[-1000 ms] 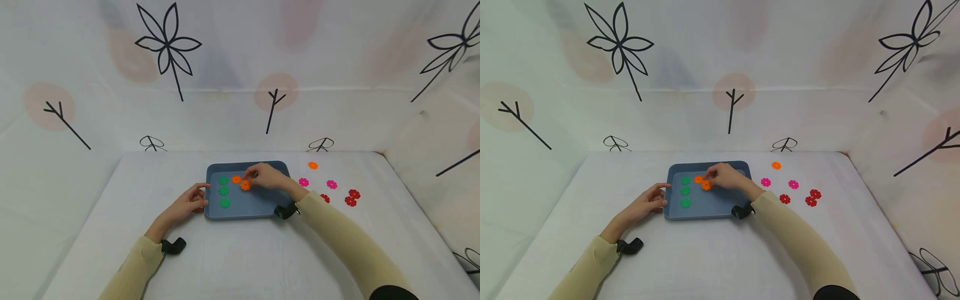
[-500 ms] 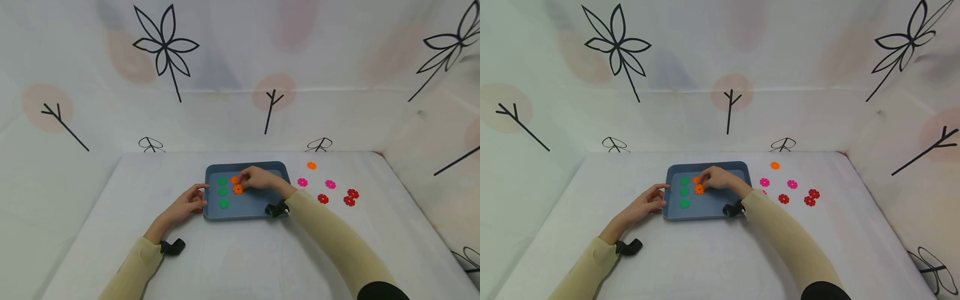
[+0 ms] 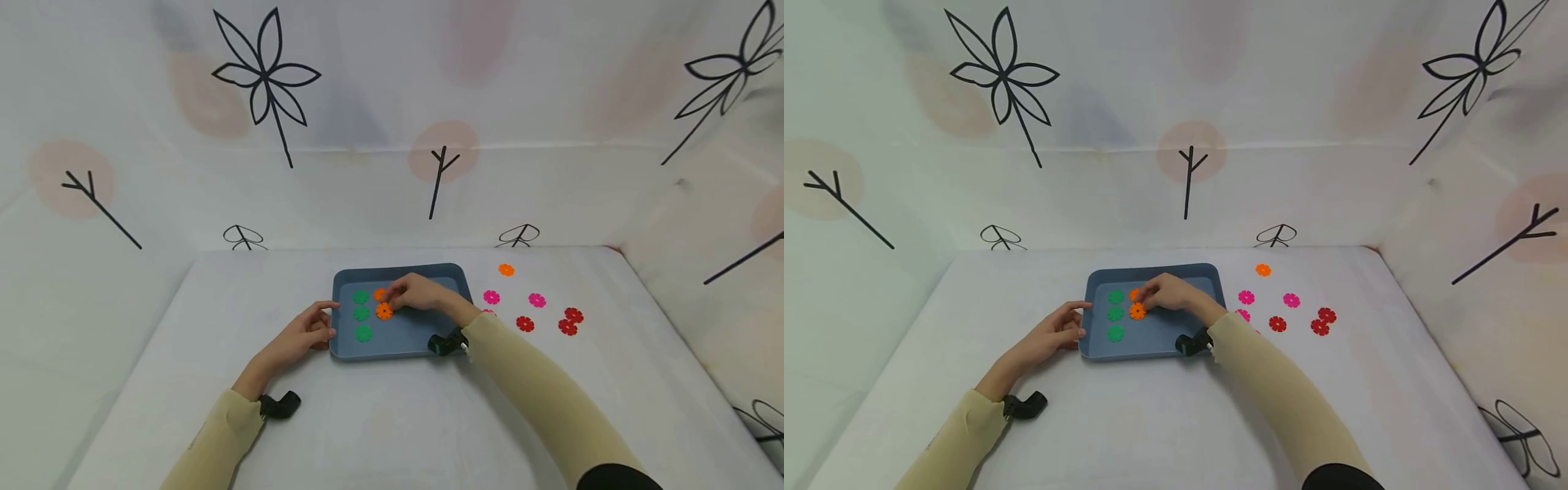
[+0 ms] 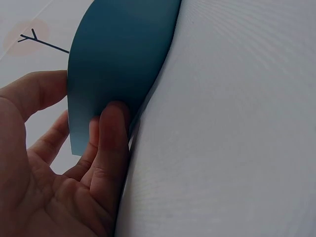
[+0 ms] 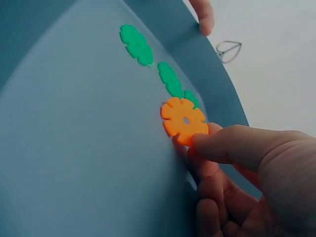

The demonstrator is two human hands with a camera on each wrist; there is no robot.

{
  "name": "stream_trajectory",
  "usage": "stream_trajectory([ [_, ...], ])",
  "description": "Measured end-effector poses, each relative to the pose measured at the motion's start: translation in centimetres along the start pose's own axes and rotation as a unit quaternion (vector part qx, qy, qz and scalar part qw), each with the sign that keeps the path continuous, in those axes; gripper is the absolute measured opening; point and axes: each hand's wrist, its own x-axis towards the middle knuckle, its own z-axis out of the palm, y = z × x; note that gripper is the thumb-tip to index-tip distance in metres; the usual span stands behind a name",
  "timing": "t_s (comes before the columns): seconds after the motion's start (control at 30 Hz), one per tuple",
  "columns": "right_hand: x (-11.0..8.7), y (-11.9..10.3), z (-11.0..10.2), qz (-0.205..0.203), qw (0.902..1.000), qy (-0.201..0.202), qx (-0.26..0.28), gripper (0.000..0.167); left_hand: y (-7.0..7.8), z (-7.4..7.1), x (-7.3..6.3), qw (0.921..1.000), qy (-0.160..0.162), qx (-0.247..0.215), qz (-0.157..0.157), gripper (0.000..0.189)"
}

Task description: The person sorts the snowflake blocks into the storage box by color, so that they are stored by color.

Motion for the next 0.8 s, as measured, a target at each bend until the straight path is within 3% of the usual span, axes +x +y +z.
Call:
stream_trajectory([
  [0.47,0.03,0.22,0.04,0.014,0.9995,0.01,0.025,0.021,0.03,-0.01,-0.03,1.0,0.002,0.001,-0.004,0.055],
  [0.8,-0.52,0.17,-0.2,0.003,0.9987,0.012,0.05,0.023,0.04,0.04,-0.04,1.0,-0.001,-0.005,0.0,0.054],
])
